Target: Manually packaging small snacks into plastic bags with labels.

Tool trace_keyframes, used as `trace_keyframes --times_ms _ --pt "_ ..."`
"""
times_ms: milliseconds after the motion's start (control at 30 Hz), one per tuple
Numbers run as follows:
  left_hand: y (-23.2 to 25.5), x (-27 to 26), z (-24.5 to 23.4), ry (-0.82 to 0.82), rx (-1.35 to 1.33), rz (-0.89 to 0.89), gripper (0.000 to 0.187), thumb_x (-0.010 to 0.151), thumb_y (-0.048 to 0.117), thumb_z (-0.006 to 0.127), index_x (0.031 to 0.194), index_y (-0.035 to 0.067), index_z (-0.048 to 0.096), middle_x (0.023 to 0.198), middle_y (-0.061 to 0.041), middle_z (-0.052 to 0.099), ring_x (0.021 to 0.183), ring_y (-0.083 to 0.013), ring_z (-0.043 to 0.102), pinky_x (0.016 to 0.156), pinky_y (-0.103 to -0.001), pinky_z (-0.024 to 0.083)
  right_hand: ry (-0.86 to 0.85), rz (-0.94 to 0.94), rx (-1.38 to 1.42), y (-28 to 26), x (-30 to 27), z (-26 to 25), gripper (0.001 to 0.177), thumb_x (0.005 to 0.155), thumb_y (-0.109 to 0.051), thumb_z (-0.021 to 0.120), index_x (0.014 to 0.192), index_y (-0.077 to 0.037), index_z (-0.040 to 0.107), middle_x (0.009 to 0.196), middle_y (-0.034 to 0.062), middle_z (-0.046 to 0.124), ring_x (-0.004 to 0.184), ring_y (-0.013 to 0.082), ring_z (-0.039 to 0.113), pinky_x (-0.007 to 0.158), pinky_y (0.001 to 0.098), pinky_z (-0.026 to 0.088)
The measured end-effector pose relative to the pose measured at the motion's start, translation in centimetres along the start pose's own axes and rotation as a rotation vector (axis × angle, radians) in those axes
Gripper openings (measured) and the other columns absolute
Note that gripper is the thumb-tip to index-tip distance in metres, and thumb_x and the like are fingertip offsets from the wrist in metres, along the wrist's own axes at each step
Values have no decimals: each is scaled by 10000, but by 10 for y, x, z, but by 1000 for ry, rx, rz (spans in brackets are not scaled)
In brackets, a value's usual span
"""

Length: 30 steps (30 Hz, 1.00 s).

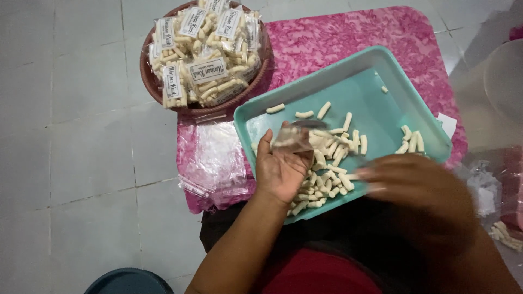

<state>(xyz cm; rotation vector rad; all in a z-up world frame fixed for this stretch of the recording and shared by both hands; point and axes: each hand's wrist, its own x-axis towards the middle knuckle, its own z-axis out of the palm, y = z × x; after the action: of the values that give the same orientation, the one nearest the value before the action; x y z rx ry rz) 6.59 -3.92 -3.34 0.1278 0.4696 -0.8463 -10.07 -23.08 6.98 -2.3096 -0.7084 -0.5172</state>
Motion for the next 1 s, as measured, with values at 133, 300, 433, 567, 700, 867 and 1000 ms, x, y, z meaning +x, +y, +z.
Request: trace_keyframes --times_ms 133,300,433,567,700,867,1000 --pt "4 -10 14 -9 -21 19 361 1047 384 523 1272 107 585 1145 -163 680 974 -240 684 688 -304 606 763 319 23 -2 -21 20 59 1100 -50 575 1143 -86 593 1085 200 691 938 267 751 846 300 601" --pt "17 -20 14 -75 124 186 299 1011 351 612 1186 114 658 1077 -112 706 949 -233 703 674 -280 621 708 801 -254 33 -32 3 41 1237 56 495 1276 60 509 1153 228 681 895 273 681 828 337 534" --pt "24 -15 6 -20 71 244 326 982 334 654 1183 79 680 1080 -140 728 1038 -292 706 748 -334 611 688 896 -83 41 -17 24 65 1194 -21 459 1231 -37 511 1168 143 689 893 189 667 847 291 546" --pt "31 -10 -8 -3 143 305 388 963 338 663 1262 90 657 1112 -96 718 1136 -305 700 920 -397 605 706 1018 482 68 -21 55 133 1119 -96 468 1228 -47 528 1114 146 706 827 142 682 784 234 602" --pt "37 -10 -10 38 238 347 480 968 337 641 1376 84 624 1048 -59 708 1156 -297 701 916 -416 634 713 1141 760 89 -24 68 174 1091 -112 485 1234 -24 529 1044 146 707 764 157 721 734 263 647" --pt "29 -17 10 102 239 355 426 958 256 663 1345 84 622 1038 -71 676 1111 -291 695 888 -398 630 729 1229 805 90 -34 48 153 1078 -130 537 1216 -66 550 1107 130 718 794 140 702 752 231 623" --pt "22 -14 16 150 229 340 385 925 232 685 1274 87 613 1114 -107 656 1071 -296 676 907 -412 594 782 1252 691 67 -25 21 123 1049 -123 608 1159 -99 559 1131 134 707 794 141 660 777 241 591"
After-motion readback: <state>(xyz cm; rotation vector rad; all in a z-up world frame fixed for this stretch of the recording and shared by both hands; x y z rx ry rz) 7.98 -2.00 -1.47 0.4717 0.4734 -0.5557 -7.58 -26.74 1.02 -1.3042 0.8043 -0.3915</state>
